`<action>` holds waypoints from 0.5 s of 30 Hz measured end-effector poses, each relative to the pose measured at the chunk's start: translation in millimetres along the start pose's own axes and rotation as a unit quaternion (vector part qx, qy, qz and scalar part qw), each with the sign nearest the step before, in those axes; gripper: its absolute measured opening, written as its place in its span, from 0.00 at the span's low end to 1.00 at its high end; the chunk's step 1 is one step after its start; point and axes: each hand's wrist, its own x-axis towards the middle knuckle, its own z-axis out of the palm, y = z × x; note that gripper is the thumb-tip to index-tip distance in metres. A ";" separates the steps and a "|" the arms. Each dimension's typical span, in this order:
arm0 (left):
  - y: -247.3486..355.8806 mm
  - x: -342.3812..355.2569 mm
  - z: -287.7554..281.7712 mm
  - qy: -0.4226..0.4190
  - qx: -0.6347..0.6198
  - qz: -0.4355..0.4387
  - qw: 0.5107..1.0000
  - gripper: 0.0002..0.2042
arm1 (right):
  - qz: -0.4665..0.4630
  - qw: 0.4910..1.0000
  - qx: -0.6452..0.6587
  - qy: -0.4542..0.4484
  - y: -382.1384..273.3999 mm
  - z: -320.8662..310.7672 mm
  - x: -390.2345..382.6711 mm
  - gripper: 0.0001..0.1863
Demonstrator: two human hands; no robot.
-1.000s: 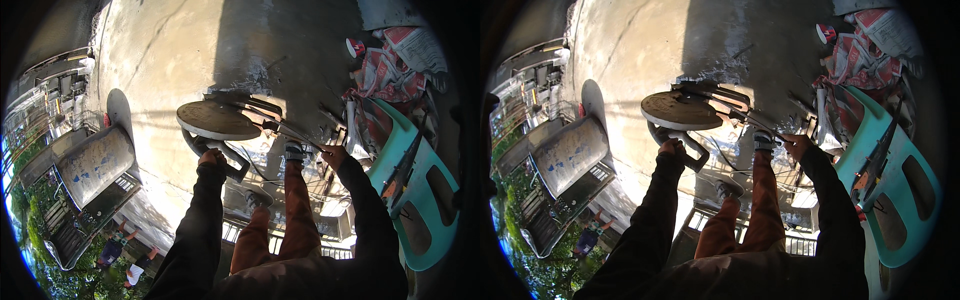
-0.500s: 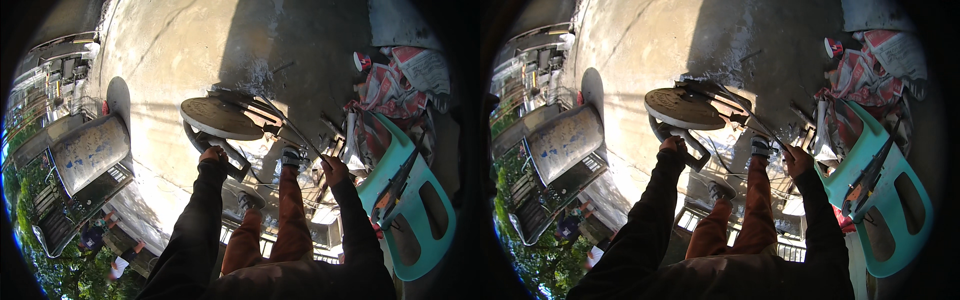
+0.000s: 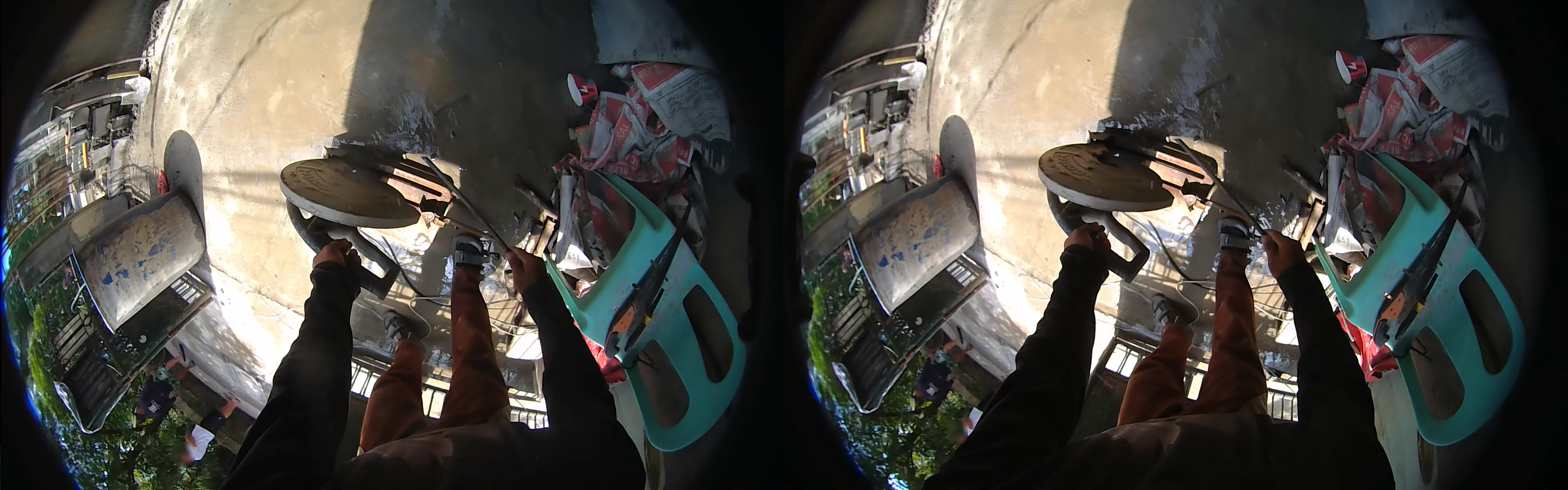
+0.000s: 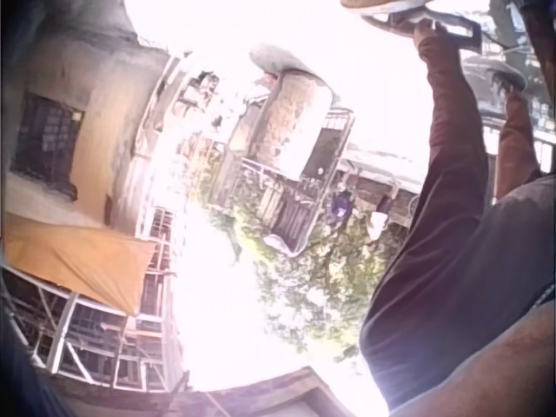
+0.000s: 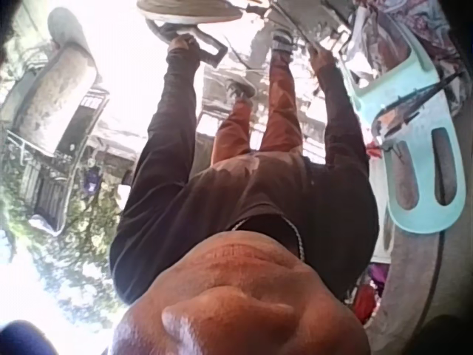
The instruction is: The person uses a handheld angle grinder to cut a metal bar clamped on a small workbench. They position the bar, start the grinder, and cut through the metal, producing sparks. The person then repositions the bar and continues cutting.
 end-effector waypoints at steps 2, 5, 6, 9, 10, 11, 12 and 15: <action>3.7 5.1 -1.1 -0.004 -0.166 -0.137 0.976 0.11 | 0.009 1.000 -0.006 -0.029 3.0 5.7 4.1 0.14; 0.9 12.2 -0.2 0.001 -0.348 -0.264 0.900 0.11 | 0.038 0.997 0.013 -0.071 4.5 12.7 7.9 0.14; -1.1 13.9 0.1 -0.002 -0.284 -0.195 0.939 0.11 | 0.040 0.996 0.012 -0.081 4.9 14.7 8.7 0.14; -8.3 15.6 2.2 0.011 -0.369 -0.274 0.888 0.12 | 0.053 0.994 0.018 -0.098 8.1 19.4 9.0 0.14; -11.2 16.3 3.1 0.009 -0.461 -0.321 0.827 0.12 | 0.040 0.996 0.014 -0.084 9.6 20.0 8.0 0.13; -14.9 17.6 3.9 0.011 -0.367 -0.299 0.880 0.12 | 0.037 0.996 0.020 -0.075 11.5 20.1 6.9 0.13; -19.2 19.5 4.6 0.003 -0.294 -0.251 0.922 0.12 | 0.033 0.997 0.024 -0.064 13.3 19.1 6.2 0.13; -36.4 25.0 11.1 -0.005 -0.171 -0.152 0.974 0.12 | 0.057 0.996 0.063 -0.020 15.2 12.3 0.0 0.13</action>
